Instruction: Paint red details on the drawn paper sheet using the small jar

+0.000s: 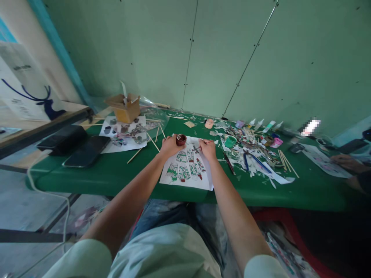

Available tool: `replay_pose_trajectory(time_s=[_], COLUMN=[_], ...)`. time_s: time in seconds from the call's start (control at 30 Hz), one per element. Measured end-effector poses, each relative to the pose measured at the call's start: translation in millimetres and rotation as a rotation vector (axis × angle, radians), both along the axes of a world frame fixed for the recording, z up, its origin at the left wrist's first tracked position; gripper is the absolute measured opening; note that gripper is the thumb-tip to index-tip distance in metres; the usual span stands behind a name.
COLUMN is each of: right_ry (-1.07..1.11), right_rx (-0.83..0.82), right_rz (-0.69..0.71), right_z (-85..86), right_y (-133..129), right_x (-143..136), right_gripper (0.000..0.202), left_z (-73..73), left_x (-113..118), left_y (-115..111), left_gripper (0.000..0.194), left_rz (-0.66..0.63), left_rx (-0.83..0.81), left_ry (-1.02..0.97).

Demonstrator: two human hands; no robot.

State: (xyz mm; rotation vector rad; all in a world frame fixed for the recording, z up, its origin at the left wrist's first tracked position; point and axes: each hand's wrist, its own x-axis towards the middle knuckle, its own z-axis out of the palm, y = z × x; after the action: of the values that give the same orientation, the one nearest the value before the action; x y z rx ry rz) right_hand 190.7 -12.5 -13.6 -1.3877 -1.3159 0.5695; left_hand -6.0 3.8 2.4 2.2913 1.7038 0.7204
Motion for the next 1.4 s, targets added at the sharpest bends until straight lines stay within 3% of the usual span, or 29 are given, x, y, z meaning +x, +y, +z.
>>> replay_pose_trajectory(time_s=[1.4], right_ry=[0.047], right_rx=[0.009], right_rz=[-0.012], right_z=[-1.6], right_y=[0.7], right_x=[0.6], right_gripper=[0.038], left_z=[0.5], left_x=[0.0], left_y=[-0.4], left_gripper=[0.059], left_rz=[0.005], left_rx=[-0.018], left_ry=[-0.004])
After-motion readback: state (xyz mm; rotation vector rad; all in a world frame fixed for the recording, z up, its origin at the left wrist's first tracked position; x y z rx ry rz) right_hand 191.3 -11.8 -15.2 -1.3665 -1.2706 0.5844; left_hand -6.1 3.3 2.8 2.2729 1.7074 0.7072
